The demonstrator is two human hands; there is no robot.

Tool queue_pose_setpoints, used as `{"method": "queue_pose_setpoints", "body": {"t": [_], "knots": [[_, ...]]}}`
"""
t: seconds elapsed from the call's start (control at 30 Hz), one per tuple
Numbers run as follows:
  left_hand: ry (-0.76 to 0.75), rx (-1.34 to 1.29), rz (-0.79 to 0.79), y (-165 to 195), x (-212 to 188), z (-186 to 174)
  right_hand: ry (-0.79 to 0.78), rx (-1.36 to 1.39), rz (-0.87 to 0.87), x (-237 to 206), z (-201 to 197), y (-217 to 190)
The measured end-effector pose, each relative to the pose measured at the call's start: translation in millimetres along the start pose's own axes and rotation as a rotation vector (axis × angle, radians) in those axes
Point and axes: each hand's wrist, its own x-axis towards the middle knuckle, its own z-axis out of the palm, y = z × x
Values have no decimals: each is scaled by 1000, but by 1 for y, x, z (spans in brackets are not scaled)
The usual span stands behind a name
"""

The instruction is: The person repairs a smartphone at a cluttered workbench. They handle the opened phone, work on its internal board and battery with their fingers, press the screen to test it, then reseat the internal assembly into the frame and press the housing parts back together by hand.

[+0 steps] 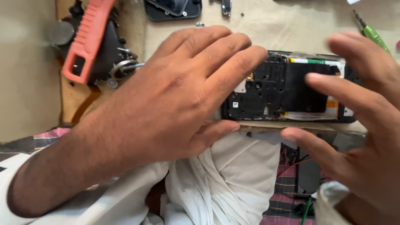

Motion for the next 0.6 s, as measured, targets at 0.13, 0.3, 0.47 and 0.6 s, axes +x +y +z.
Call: {"method": "queue_pose_setpoints", "body": {"t": [0.13, 0.3, 0.47, 0.6], "knots": [[-17, -37, -19, 2, 2, -1, 245, -134, 291, -44, 22, -31], [65, -59, -74, 14, -8, -4, 442, 146, 880, -67, 59, -62], [-13, -9, -179, 37, -16, -7, 501, 1287, 826, -54, 102, -70], [-86, -148, -170, 49, -26, -8, 593, 1575, 773, -56, 113, -77]]}}
